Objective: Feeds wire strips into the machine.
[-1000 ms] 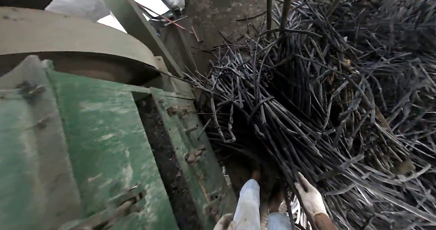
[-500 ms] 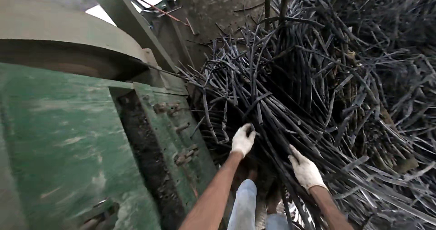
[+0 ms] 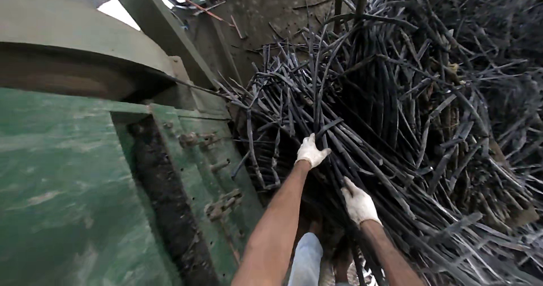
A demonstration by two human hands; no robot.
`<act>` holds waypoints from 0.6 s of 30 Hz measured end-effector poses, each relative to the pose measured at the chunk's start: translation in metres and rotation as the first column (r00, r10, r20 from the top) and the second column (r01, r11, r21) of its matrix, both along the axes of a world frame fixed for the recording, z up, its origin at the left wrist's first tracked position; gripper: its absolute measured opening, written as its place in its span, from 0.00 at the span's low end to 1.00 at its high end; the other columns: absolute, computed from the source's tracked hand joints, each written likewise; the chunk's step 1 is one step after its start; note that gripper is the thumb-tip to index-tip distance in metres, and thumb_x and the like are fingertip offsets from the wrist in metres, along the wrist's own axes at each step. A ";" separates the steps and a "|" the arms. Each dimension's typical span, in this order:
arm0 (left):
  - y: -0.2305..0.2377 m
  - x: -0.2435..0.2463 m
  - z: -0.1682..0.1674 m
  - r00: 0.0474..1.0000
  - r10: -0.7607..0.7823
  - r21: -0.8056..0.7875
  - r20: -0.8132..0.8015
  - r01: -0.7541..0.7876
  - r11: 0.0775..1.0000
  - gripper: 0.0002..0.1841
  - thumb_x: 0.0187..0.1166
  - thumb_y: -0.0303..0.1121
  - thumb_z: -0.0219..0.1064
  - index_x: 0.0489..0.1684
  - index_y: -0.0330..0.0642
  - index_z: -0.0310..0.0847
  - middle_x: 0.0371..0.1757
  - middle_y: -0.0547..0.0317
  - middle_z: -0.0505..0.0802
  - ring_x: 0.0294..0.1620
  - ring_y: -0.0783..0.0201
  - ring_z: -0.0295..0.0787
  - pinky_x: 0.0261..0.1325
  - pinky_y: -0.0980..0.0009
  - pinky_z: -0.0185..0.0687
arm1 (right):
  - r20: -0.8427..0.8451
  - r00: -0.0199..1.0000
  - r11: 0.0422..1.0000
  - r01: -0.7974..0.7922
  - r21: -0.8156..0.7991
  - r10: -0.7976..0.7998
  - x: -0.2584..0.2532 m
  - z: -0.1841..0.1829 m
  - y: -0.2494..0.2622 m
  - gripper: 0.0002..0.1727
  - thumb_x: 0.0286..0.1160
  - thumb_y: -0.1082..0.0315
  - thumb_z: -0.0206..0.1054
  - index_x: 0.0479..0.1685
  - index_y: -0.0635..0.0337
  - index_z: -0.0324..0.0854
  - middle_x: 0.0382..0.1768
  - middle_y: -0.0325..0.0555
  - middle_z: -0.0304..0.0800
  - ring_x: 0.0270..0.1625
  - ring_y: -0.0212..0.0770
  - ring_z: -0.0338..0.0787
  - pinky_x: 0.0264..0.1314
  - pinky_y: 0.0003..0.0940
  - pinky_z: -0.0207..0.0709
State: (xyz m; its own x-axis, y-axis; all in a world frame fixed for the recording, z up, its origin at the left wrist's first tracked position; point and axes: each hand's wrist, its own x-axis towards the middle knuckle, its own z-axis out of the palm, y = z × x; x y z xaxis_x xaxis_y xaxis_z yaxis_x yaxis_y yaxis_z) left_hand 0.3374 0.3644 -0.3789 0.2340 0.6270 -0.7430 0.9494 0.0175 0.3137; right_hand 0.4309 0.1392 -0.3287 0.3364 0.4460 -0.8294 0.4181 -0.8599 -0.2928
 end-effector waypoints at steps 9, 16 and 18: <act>0.008 -0.009 -0.024 0.999 -0.047 0.027 -0.002 0.048 0.999 0.29 0.76 0.45 0.67 0.82 0.61 0.73 0.77 0.52 0.82 0.66 0.49 0.88 0.62 0.41 0.87 | 0.113 0.993 0.999 0.025 0.039 -0.029 -0.023 -0.027 -0.016 0.30 0.82 0.35 0.55 0.85 0.18 0.68 0.57 0.36 0.96 0.56 0.44 0.96 0.61 0.58 0.88; 0.007 -0.005 -0.035 0.990 -0.064 0.038 -0.128 0.069 0.997 0.35 0.66 0.34 0.74 0.80 0.60 0.71 0.77 0.48 0.80 0.63 0.45 0.89 0.59 0.43 0.89 | 0.345 0.914 0.977 -0.197 -0.081 0.213 -0.058 0.000 -0.049 0.69 0.40 0.32 0.84 0.96 0.22 0.47 0.74 0.57 0.80 0.68 0.66 0.84 0.60 0.68 0.81; 0.008 -0.004 -0.042 0.987 -0.078 0.053 -0.139 0.086 0.995 0.35 0.66 0.35 0.74 0.79 0.59 0.71 0.76 0.48 0.82 0.65 0.46 0.88 0.61 0.43 0.89 | 0.373 0.898 0.973 -0.208 -0.105 0.232 -0.064 -0.007 -0.059 0.71 0.39 0.37 0.86 0.97 0.25 0.46 0.74 0.60 0.81 0.70 0.67 0.83 0.60 0.69 0.81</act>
State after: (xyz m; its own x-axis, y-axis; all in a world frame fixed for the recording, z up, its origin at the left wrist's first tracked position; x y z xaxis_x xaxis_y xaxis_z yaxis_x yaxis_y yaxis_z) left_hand 0.3332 0.3721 -0.4206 0.1849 0.6536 -0.7339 0.9809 -0.0765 0.1791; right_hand 0.3671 0.0798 -0.3359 0.5308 0.4978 -0.6859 0.6674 -0.7443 -0.0236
